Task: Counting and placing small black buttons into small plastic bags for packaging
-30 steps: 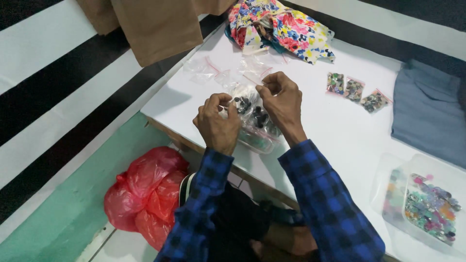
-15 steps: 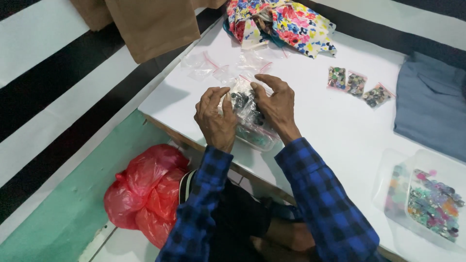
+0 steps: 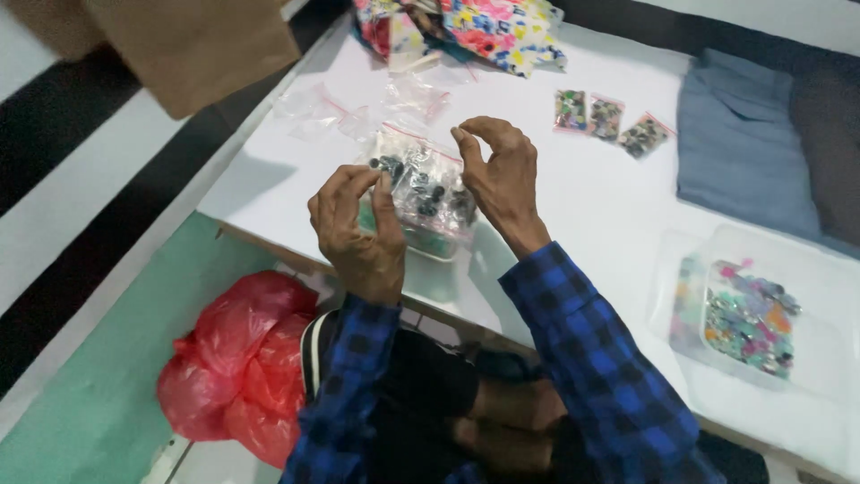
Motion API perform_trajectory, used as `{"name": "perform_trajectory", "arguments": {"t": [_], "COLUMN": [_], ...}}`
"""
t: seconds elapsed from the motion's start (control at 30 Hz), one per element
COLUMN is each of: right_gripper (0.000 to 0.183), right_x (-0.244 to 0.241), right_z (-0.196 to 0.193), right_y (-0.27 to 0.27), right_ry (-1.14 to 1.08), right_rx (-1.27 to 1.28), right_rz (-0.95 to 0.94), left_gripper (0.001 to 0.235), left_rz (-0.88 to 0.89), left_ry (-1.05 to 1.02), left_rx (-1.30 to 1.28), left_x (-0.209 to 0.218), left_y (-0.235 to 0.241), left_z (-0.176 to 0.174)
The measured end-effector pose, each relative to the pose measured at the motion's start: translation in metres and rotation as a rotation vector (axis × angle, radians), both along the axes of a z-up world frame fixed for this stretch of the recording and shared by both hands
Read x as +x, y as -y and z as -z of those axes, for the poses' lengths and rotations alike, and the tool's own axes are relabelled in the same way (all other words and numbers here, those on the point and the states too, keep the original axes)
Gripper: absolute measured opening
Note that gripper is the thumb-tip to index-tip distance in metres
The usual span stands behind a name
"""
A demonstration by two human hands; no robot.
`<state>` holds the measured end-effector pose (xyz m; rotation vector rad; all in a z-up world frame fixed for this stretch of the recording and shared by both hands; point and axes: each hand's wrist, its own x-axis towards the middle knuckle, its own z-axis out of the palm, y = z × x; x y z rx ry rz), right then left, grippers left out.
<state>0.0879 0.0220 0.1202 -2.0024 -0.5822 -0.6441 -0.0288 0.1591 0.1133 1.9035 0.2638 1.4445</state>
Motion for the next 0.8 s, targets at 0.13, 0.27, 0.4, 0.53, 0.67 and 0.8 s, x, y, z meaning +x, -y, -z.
{"name": "perform_trajectory", "arguments": {"t": [0.13,0.27,0.4,0.53,0.67,0.8], "right_gripper": [0.025,0.03,0.032,0.028,0.026,0.025], "right_x": [-0.023,-0.067,-0.095,-0.104,-0.107,-0.113], "right_z": [-0.024,-0.073,-0.1,-0.086,-0.061,-0.049], "right_y": [0.055,0.113,0.189,0.277,0.339,0.362], "right_ry": [-0.157,-0.453,-0.644,-0.616,-0.782,-0.915], "right_rx": [-0.264,-0.642,-0.768,-0.748,-0.811,-0.87], "right_rz": [0.085,0.044,0.055,0.146,0.283,0.294], "left_gripper": [0.003,0.01,0.011,0.016,0.018,0.033], "left_rz": [0.193,0.544,0.917,1.103,1.175,1.13], "left_ry": [0.066,0.009,-0.15,-0.15,-0.234,-0.459], "left_rx": [0.085,0.05,0.102,0.225,0.52,0.859], "left_x": [-0.023,-0.029,-0.029,-0.01,0.018,0.049], "left_y": [0.053,0.112,0.175,0.235,0.294,0.337], "left_z": [-0.004,0.01,0.016,0.026,0.036,0.042]}}
